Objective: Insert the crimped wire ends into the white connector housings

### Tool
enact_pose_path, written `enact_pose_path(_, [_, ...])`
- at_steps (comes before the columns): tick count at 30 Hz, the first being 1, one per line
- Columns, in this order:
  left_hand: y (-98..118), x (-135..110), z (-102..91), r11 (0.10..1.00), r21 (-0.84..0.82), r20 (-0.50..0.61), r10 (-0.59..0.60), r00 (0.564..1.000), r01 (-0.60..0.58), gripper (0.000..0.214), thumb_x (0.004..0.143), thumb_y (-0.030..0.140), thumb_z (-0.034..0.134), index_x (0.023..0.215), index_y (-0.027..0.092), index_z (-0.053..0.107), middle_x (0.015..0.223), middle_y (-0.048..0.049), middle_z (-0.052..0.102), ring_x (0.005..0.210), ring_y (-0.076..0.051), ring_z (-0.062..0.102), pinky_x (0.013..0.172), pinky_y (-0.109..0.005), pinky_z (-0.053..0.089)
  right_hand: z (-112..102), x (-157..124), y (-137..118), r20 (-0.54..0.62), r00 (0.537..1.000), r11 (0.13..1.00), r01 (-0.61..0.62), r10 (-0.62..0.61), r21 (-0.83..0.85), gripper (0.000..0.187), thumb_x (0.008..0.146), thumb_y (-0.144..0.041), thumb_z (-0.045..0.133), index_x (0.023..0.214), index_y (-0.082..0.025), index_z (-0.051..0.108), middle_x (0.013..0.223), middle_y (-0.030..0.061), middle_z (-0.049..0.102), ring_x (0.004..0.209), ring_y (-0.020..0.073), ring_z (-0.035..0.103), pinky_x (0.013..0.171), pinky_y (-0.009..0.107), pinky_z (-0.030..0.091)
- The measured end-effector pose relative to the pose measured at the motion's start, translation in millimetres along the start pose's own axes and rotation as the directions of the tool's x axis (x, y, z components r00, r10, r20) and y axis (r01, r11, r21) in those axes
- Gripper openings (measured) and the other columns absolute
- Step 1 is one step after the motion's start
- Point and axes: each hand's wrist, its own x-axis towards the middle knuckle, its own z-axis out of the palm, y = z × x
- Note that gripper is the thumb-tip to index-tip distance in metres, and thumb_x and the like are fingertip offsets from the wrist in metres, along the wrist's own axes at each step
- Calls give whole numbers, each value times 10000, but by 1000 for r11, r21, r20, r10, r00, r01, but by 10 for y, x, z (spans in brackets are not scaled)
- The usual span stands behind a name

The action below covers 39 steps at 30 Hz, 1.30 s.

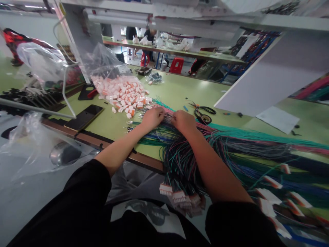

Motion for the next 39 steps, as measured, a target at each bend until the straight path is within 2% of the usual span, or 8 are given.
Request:
enact_pose_path(5, [-59, 84, -90, 893, -319, 51, -318, 947, 317, 81, 751, 206, 648, 741, 134, 613, 679, -31, 610, 640, -142, 540, 638, -265, 399, -150, 5, 201, -90, 984, 967, -129, 152, 218, 148, 731, -202, 516, 669, -158, 643, 705, 87, 628, 682, 194, 548, 616, 308, 378])
enact_pose_path(9, [-121, 116, -189, 542, -645, 176, -580, 795, 538, 276, 782, 286, 652, 593, 168, 489, 462, 46, 415, 437, -74, 367, 483, -222, 288, -245, -78, 186, -220, 972, 745, 87, 81, 661, 169, 711, -314, 556, 646, -169, 615, 625, 12, 567, 601, 128, 479, 601, 275, 369])
enact_pose_path(12, [-160, -16, -298, 354, -779, 253, -578, 776, 517, 207, 792, 258, 632, 650, 162, 514, 474, 46, 419, 419, -63, 372, 445, -198, 263, -261, -153, 66, -195, 981, 607, 153, 3, 780, 203, 696, -369, 578, 694, -174, 635, 614, -8, 548, 576, 109, 444, 562, 260, 339])
enact_pose_path(14, [-179, -200, -368, 233, -849, 309, -511, 802, 475, 77, 739, 140, 635, 737, 148, 559, 538, 33, 484, 450, -66, 431, 449, -192, 317, -247, -191, -34, -165, 984, 585, 174, -70, 792, 187, 686, -354, 592, 723, -179, 645, 602, -18, 543, 564, 100, 428, 553, 254, 328])
enact_pose_path(17, [-195, -544, -426, 46, -919, 337, -424, 841, 392, 216, 674, 16, 585, 858, 129, 593, 683, 0, 593, 540, -78, 533, 556, -231, 481, -183, -241, -201, -164, 971, 604, 236, -173, 761, 137, 696, -308, 574, 707, -184, 634, 598, -24, 543, 554, 89, 416, 570, 255, 342])
enact_pose_path(23, [-256, -943, -356, -7, -946, 304, -359, 883, 323, 165, 688, 21, 645, 831, 102, 626, 735, -20, 651, 660, -100, 635, 694, -245, 565, 0, -359, -501, -276, 929, 642, 371, -248, 671, 116, 691, -255, 511, 616, -191, 572, 583, -12, 554, 550, 99, 445, 582, 258, 350])
enact_pose_path(29, [-305, -969, -298, -67, -951, 308, -298, 904, 302, 139, 700, 33, 688, 799, 109, 628, 570, 40, 560, 489, -38, 544, 474, -127, 455, 42, -427, -572, -372, 904, 649, 414, -210, 638, 130, 709, -267, 499, 621, -200, 566, 556, -17, 544, 507, 96, 424, 559, 251, 345])
enact_pose_path(39, [-232, -1005, -286, -92, -950, 312, -276, 909, 298, 319, 738, -12, 598, 1024, 131, 604, 642, 28, 620, 513, -62, 605, 521, -151, 510, 61, -431, -606, -368, 906, 690, 404, -209, 601, 124, 683, -267, 485, 611, -202, 561, 555, -11, 555, 501, 104, 439, 541, 248, 336])
